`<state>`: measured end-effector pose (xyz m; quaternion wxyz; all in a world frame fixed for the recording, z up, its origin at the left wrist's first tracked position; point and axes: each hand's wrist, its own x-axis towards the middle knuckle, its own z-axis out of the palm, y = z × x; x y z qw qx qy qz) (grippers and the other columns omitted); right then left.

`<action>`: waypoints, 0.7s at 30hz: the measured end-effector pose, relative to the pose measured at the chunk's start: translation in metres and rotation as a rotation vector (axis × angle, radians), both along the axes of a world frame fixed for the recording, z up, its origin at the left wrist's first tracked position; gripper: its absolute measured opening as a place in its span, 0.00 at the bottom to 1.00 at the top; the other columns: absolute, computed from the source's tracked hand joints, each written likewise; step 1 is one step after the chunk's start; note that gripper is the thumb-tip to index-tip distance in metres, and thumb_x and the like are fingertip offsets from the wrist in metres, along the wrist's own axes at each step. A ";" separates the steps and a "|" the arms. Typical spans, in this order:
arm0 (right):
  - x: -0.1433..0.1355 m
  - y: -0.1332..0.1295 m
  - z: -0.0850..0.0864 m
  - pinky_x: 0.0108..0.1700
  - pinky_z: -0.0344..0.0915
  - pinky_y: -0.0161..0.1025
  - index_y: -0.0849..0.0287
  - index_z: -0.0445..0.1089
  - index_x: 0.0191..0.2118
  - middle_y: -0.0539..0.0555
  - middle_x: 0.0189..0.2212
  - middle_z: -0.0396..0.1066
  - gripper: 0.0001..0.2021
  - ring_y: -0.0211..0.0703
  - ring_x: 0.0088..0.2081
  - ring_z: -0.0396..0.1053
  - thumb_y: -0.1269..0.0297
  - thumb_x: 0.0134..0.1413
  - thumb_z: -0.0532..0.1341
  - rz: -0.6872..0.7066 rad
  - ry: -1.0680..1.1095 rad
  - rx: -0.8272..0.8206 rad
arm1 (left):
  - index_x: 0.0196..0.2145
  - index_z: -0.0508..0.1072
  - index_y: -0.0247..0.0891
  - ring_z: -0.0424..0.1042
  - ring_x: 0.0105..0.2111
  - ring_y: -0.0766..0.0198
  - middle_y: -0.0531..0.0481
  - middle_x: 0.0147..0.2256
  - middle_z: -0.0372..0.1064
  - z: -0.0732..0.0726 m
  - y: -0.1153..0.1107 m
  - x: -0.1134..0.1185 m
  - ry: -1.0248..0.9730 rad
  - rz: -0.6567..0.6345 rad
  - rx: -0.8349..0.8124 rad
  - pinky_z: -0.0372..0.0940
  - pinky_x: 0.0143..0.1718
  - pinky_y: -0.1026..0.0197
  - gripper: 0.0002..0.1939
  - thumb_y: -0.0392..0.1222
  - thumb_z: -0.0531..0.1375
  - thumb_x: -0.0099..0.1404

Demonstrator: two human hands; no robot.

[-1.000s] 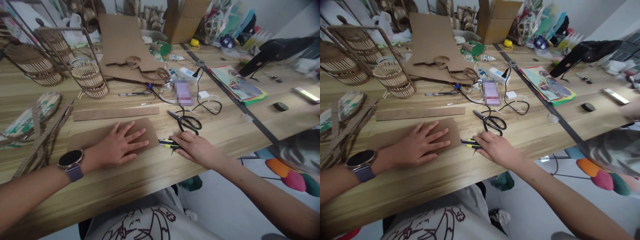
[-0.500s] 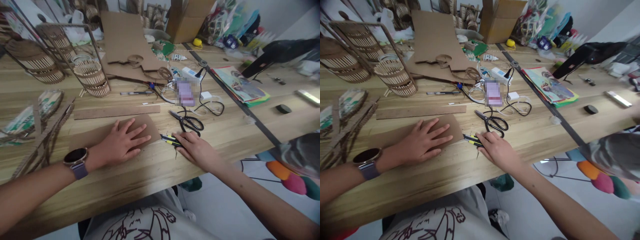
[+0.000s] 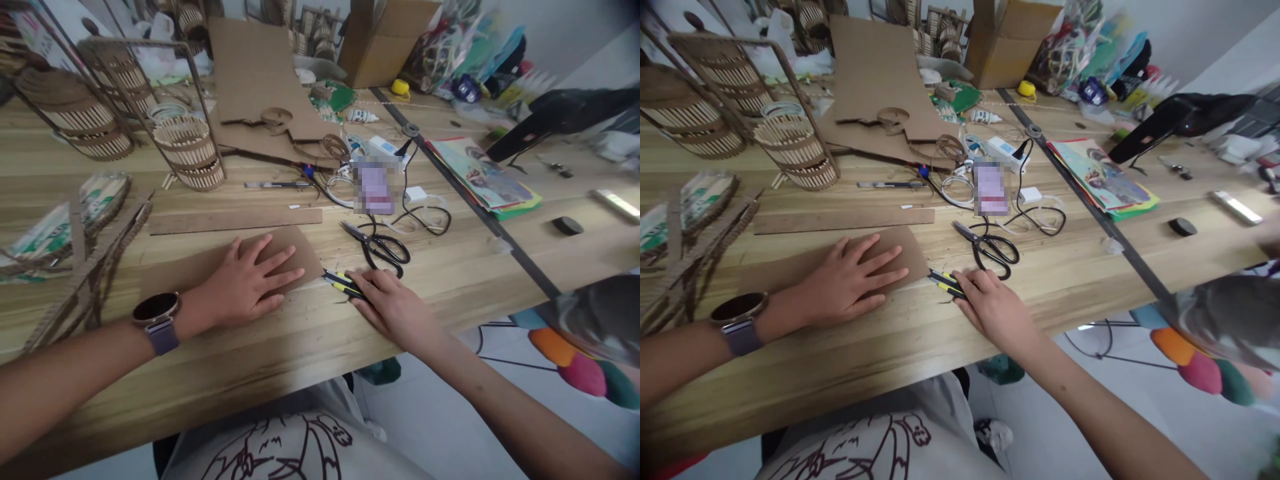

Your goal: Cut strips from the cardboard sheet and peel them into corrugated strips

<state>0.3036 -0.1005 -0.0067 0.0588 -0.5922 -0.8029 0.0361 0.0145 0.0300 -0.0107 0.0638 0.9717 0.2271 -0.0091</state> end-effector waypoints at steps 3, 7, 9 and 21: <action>0.000 -0.002 -0.001 0.45 0.72 0.53 0.59 0.60 0.63 0.63 0.45 0.68 0.23 0.57 0.46 0.67 0.57 0.67 0.49 -0.011 0.010 0.002 | 0.66 0.54 0.60 0.40 0.67 0.35 0.54 0.69 0.43 0.001 -0.003 0.003 0.004 0.006 -0.007 0.40 0.58 0.27 0.26 0.53 0.49 0.71; -0.002 0.003 0.002 0.45 0.72 0.52 0.58 0.61 0.62 0.63 0.46 0.67 0.22 0.57 0.46 0.67 0.58 0.66 0.50 -0.070 0.025 -0.012 | 0.66 0.55 0.58 0.42 0.66 0.33 0.51 0.69 0.45 0.001 -0.009 0.011 -0.005 0.090 -0.005 0.41 0.56 0.25 0.26 0.53 0.49 0.71; -0.004 0.007 0.004 0.46 0.71 0.52 0.58 0.62 0.61 0.63 0.46 0.67 0.21 0.57 0.46 0.67 0.59 0.66 0.51 -0.103 0.033 -0.017 | 0.66 0.55 0.58 0.43 0.66 0.34 0.51 0.69 0.45 0.001 -0.010 0.012 -0.013 0.122 -0.009 0.42 0.56 0.26 0.26 0.53 0.48 0.72; 0.004 0.007 0.000 0.45 0.71 0.51 0.62 0.64 0.60 0.63 0.44 0.67 0.22 0.55 0.45 0.66 0.59 0.66 0.51 -0.049 0.012 0.026 | 0.64 0.59 0.56 0.50 0.65 0.46 0.57 0.67 0.50 -0.008 0.000 0.001 -0.094 0.128 0.036 0.49 0.59 0.42 0.23 0.50 0.43 0.75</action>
